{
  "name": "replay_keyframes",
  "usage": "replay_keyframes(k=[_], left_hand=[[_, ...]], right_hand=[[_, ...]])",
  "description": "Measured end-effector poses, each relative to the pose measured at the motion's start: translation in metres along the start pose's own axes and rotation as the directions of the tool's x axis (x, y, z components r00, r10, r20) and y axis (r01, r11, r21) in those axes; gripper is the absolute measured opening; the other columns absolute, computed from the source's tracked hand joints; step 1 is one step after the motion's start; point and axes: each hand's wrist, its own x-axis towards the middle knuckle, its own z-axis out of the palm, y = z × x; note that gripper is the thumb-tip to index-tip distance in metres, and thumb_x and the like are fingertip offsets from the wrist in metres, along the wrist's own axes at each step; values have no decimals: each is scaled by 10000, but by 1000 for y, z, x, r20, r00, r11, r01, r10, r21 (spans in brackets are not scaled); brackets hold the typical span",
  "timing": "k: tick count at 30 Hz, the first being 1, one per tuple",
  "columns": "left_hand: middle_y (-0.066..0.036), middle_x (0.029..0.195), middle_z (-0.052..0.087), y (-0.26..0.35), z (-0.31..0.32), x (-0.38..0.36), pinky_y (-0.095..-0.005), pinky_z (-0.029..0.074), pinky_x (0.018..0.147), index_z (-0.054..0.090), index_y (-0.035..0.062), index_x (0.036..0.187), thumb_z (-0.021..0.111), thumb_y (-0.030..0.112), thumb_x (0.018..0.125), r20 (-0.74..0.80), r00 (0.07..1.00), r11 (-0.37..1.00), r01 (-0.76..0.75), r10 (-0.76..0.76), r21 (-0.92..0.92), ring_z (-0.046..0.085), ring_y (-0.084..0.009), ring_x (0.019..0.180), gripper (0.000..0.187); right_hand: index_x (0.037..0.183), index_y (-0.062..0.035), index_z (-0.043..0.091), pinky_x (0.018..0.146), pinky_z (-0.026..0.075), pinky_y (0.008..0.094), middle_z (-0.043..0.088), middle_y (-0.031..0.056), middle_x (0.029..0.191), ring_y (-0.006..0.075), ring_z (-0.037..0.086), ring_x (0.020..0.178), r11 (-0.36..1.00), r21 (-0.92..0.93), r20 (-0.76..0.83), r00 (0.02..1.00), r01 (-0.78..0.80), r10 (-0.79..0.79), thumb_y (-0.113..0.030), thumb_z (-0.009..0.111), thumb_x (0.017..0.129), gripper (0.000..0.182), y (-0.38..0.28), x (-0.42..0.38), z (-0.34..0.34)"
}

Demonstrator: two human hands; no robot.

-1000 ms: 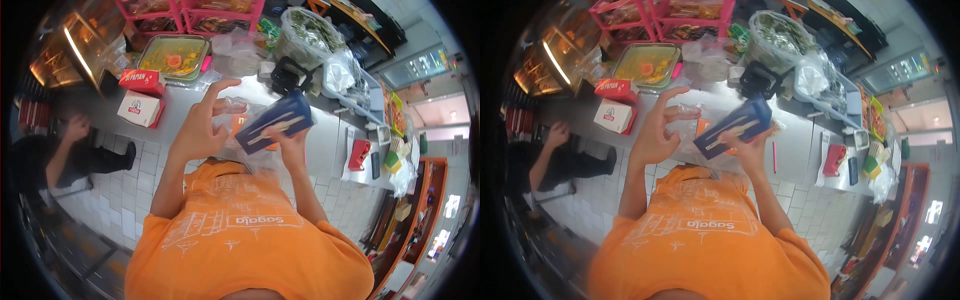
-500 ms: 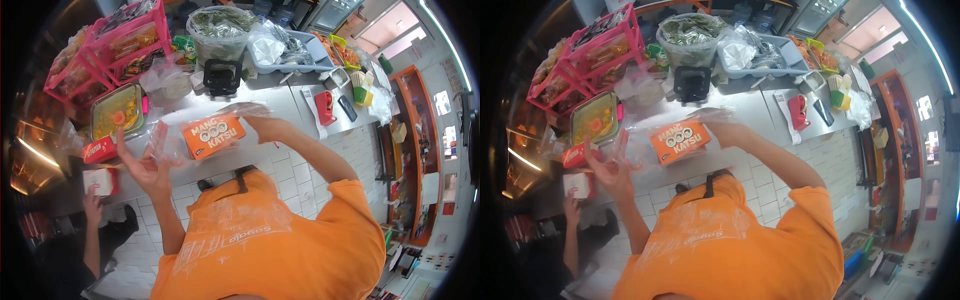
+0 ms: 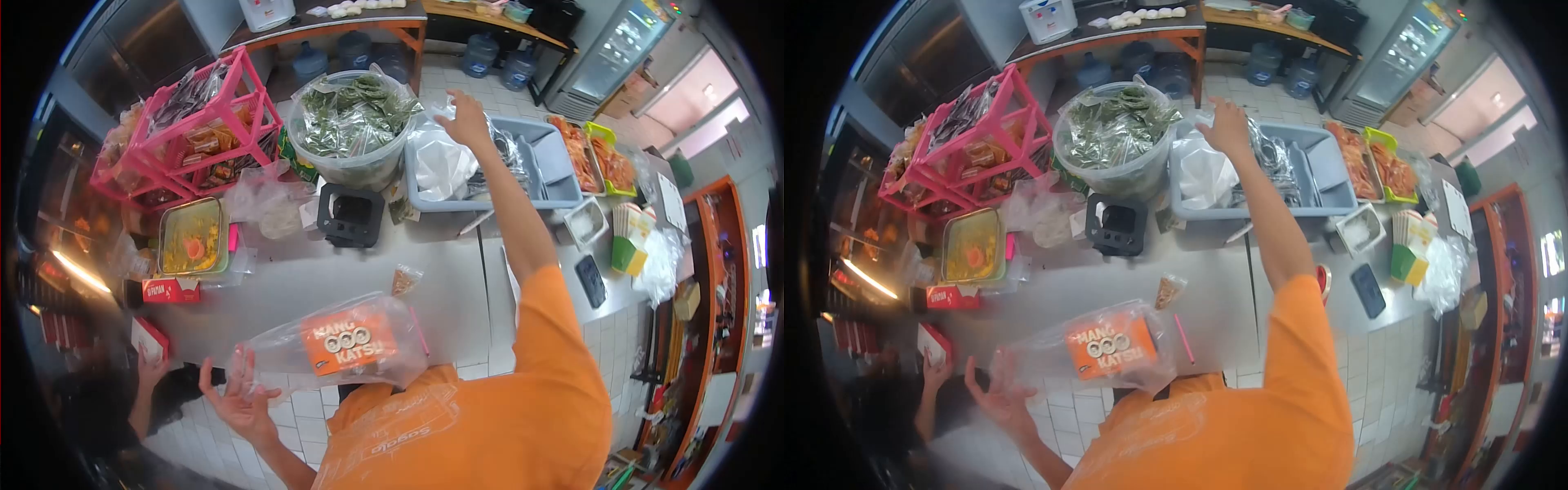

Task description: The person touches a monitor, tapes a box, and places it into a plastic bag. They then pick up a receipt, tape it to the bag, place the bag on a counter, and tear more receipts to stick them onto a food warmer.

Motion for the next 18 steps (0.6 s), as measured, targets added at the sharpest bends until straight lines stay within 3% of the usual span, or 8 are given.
replay_keyframes(k=[3,6,9,10,11,12,14,18], left_hand=[[-330,1351,523,13,16,-11,-257,595,653,261,91,1483,715,49,800,-106,994,991,10,4,131,544,-403,1260,821],[-327,1358,521,17,24,-19,-246,583,643,290,101,1481,725,74,799,-186,982,980,48,-11,195,556,-397,1252,809],[-323,1354,528,18,28,-24,-234,565,620,290,103,1489,735,94,800,-232,973,967,74,-16,243,582,-390,1225,820],[-321,1353,531,16,29,-22,-229,558,614,296,99,1487,741,95,796,-239,971,964,58,6,259,585,-386,1222,822],[-318,1352,534,15,30,-20,-224,551,607,301,95,1485,748,96,792,-246,969,961,40,30,274,588,-382,1219,824],[-318,1352,534,16,30,-18,-224,551,607,301,95,1485,748,96,792,-249,968,961,41,29,272,588,-382,1219,824],[-305,1343,549,15,30,-14,-218,537,606,323,88,1471,756,89,789,-238,971,975,38,15,220,607,-353,1200,808],[-252,1275,612,-9,6,-1,-205,517,606,369,69,1423,749,35,782,-57,993,955,-86,107,284,660,-271,1100,746]], right_hand=[[1062,-89,687,870,477,449,689,133,917,352,602,986,996,-42,186,979,-78,84,-260,685,866,260,44,13,54],[963,-79,627,793,484,435,658,118,857,309,624,911,897,322,-175,911,-304,372,-254,666,909,187,43,30,35],[982,-76,575,639,474,344,660,96,850,246,631,746,548,752,-65,787,-365,613,-226,611,973,154,37,41,-21],[1026,-76,543,609,439,314,612,66,822,210,571,697,216,946,47,762,-242,646,-257,573,995,186,31,45,-45],[1069,-75,512,579,403,284,565,35,794,174,511,649,-154,984,165,755,-85,635,-288,535,1016,221,26,45,-65],[1069,-75,512,579,403,284,565,35,794,174,511,649,-154,984,165,757,-86,632,-288,535,1016,221,28,40,-80],[1095,-64,493,554,336,274,463,18,798,151,383,625,-532,807,412,889,-254,199,-364,504,1014,311,28,24,-118],[992,-64,530,560,363,302,440,38,802,173,413,672,-629,613,612,791,-479,-6,-358,530,970,295,-101,-31,-179]])
